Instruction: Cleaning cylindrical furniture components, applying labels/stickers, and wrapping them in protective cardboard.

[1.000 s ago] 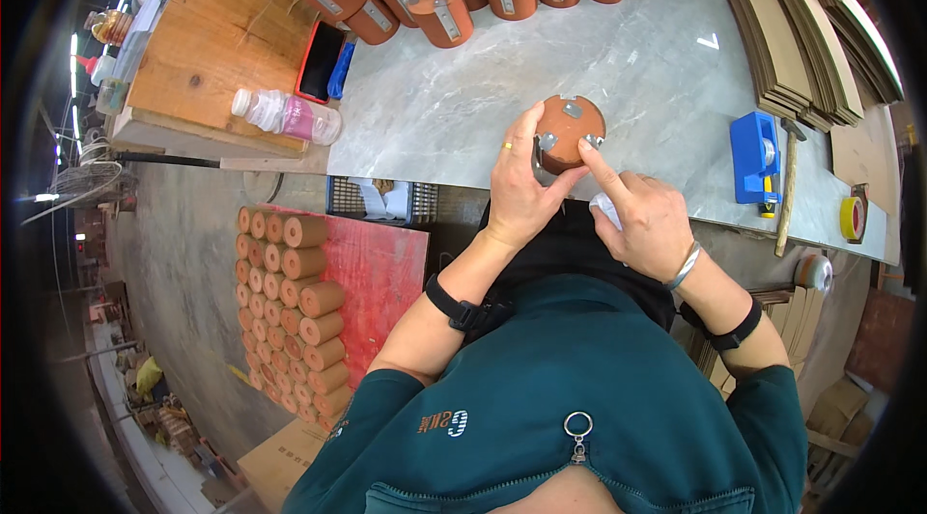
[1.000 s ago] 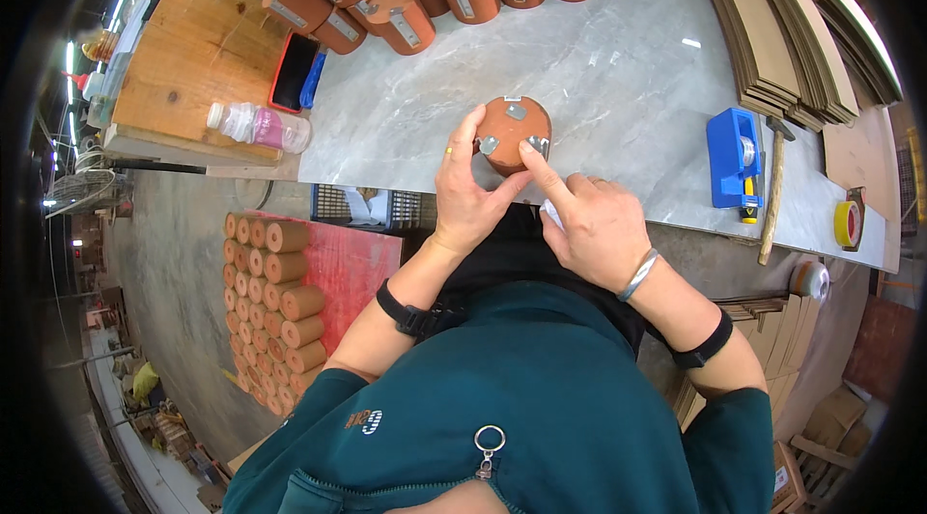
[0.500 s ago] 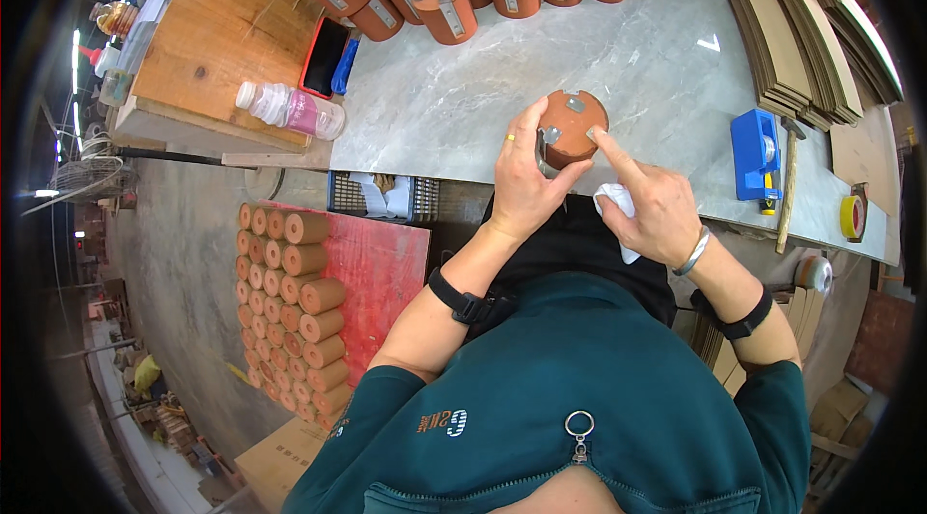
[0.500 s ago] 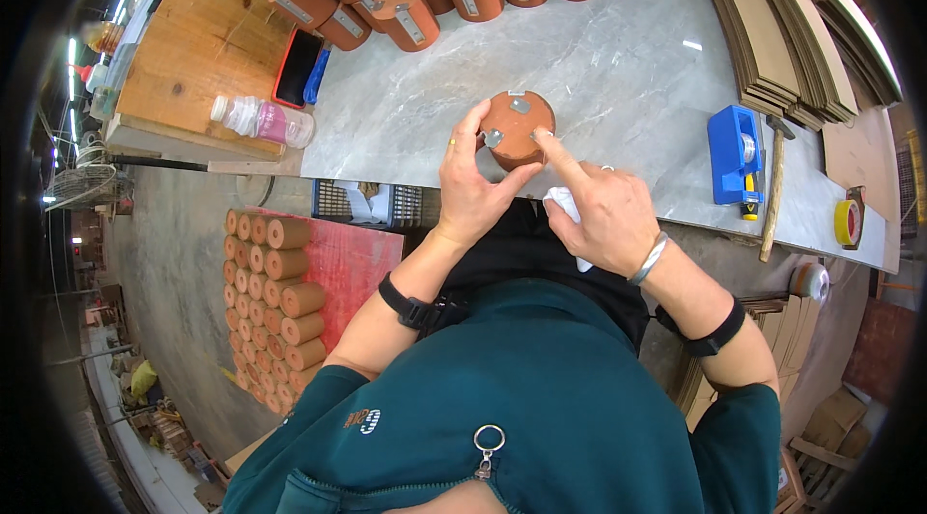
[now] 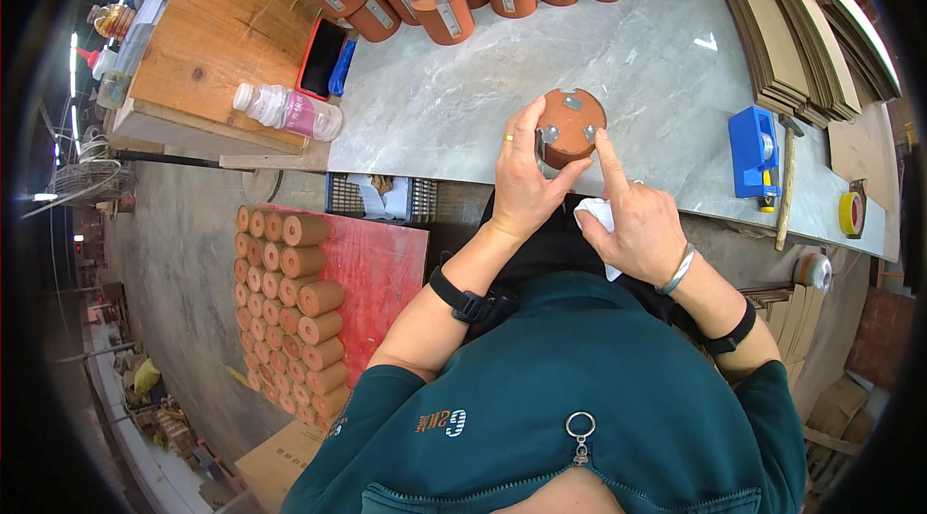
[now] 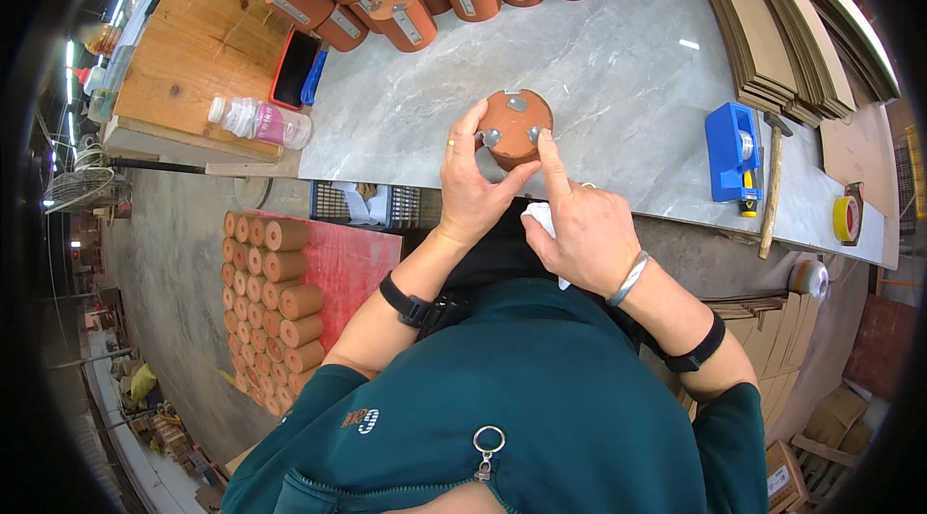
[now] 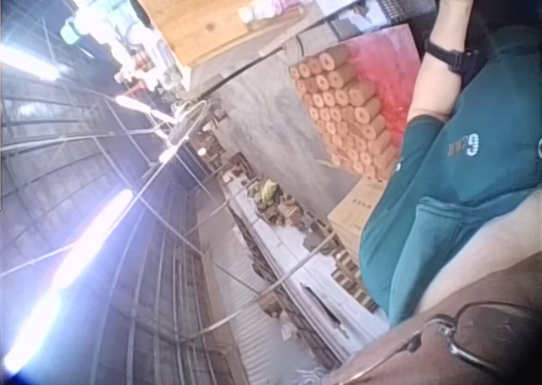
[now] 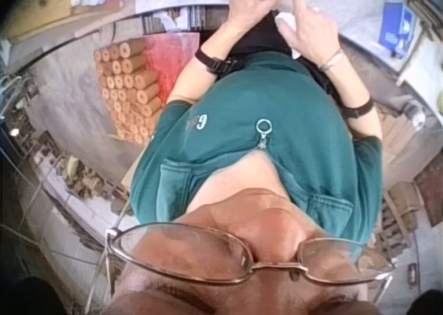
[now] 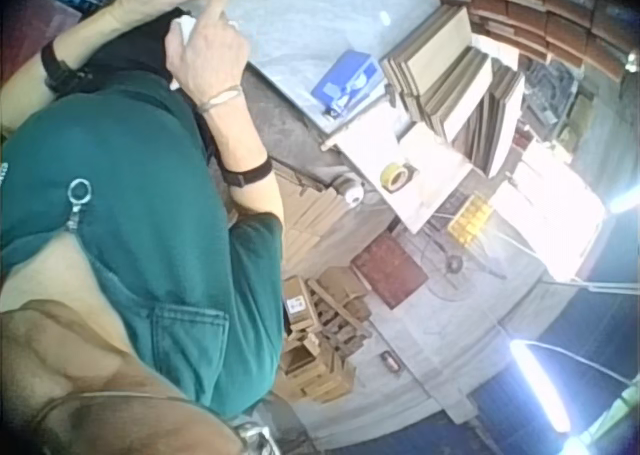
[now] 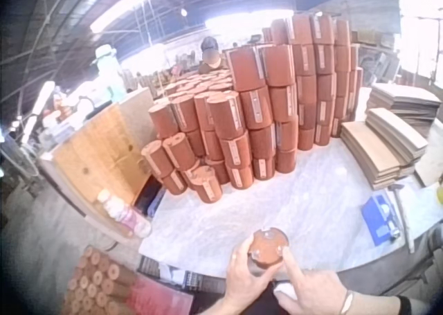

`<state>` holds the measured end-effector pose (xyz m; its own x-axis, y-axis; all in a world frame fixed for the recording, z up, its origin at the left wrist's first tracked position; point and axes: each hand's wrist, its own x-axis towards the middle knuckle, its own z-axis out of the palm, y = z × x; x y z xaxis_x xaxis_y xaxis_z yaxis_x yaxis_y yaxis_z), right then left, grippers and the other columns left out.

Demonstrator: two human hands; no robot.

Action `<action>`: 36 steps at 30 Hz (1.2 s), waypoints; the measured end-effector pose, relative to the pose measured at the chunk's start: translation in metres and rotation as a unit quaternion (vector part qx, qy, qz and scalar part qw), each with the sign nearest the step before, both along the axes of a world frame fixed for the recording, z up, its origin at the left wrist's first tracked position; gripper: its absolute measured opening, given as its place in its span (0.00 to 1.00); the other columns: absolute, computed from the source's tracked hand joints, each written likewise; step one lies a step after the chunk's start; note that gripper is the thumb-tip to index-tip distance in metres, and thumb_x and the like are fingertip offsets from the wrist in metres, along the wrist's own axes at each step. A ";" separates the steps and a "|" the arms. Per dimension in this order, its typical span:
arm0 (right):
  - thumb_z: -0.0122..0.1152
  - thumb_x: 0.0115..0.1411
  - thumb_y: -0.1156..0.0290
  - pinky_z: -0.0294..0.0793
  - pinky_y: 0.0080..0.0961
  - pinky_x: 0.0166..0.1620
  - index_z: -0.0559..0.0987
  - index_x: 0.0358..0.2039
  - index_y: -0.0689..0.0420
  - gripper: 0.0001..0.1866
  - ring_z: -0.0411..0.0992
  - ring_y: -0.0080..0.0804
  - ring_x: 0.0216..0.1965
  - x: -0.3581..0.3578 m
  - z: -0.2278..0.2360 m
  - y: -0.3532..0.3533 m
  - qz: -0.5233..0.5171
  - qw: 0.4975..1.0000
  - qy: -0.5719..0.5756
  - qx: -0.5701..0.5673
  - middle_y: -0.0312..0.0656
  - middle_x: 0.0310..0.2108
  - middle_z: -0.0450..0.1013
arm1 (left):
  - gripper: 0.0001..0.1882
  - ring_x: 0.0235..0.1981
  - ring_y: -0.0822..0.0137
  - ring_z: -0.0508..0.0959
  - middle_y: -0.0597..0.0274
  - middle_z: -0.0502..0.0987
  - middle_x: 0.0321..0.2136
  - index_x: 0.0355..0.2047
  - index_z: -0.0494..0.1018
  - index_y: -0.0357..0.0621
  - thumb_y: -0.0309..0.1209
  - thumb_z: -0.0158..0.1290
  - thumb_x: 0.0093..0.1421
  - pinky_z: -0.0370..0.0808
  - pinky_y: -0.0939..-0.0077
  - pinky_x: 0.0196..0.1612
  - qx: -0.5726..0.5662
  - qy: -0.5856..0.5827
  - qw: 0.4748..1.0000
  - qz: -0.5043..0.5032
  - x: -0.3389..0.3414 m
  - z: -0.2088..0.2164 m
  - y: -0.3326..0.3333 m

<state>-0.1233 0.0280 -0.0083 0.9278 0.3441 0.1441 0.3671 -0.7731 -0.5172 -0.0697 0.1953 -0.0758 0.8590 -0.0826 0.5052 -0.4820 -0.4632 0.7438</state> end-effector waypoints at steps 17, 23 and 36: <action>0.64 0.51 0.69 0.76 0.35 0.27 0.54 0.68 0.61 0.46 0.77 0.42 0.22 0.011 0.017 0.014 0.041 0.998 -0.032 -0.039 0.46 0.22 0.76 | 0.49 0.55 0.48 0.71 0.47 0.69 0.54 0.63 0.58 0.41 0.34 0.73 0.44 0.73 0.60 0.55 -0.006 0.020 1.000 -0.004 0.000 -0.004 0.001; 0.65 0.51 0.69 0.75 0.34 0.28 0.60 0.68 0.53 0.43 0.77 0.41 0.23 0.025 0.018 0.020 0.076 0.987 0.002 -0.142 0.44 0.23 0.76 | 0.53 0.55 0.48 0.72 0.44 0.68 0.55 0.66 0.53 0.38 0.35 0.73 0.45 0.73 0.60 0.54 -0.063 0.051 0.997 0.000 0.000 -0.006 -0.001; 0.62 0.53 0.68 0.76 0.37 0.29 0.56 0.70 0.50 0.44 0.77 0.45 0.24 0.016 0.027 -0.019 0.044 0.994 0.023 -0.099 0.46 0.24 0.76 | 0.49 0.57 0.47 0.70 0.45 0.64 0.59 0.66 0.59 0.46 0.29 0.72 0.44 0.70 0.55 0.58 0.077 -0.024 0.997 -0.022 -0.001 0.013 0.006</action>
